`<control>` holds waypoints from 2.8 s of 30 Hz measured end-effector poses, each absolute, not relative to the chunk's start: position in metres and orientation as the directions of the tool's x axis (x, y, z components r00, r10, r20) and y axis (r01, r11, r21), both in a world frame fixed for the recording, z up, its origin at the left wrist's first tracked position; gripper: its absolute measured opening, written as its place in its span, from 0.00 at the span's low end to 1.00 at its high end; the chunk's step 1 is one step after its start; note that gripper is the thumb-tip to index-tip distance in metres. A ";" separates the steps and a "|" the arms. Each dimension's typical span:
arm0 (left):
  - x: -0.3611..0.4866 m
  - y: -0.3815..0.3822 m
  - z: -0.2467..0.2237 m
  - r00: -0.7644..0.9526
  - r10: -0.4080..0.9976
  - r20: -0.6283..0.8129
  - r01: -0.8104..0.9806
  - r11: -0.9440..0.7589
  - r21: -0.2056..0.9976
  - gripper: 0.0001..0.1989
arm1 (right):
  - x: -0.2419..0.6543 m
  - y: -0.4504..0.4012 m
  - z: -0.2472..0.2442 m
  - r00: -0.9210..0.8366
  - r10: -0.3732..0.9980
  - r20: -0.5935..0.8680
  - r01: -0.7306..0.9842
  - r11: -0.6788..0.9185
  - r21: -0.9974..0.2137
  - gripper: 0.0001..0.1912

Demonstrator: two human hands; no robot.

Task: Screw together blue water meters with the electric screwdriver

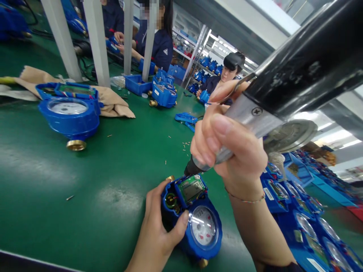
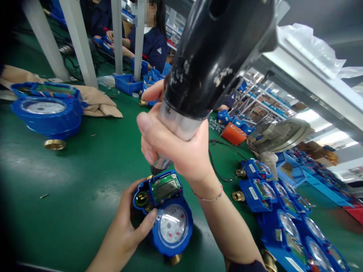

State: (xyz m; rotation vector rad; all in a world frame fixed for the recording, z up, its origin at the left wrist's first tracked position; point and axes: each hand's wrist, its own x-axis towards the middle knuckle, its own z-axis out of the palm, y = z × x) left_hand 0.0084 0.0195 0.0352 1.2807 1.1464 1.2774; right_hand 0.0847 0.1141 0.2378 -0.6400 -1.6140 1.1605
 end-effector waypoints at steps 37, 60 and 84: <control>0.010 -0.014 0.062 -0.099 0.967 0.236 0.394 -0.180 0.901 0.35 | 0.249 0.121 0.062 0.008 0.956 0.293 0.920 0.108 -0.377 0.18; -0.002 0.073 0.110 0.446 0.845 0.294 0.700 -0.534 0.474 0.26 | 0.217 0.068 0.077 -0.615 0.785 0.070 -0.122 -0.007 -0.993 0.53; 0.004 0.087 0.122 0.602 0.707 0.371 0.514 -0.699 0.497 0.18 | 0.202 0.046 0.058 -0.447 0.875 0.187 -0.235 0.086 -0.968 0.48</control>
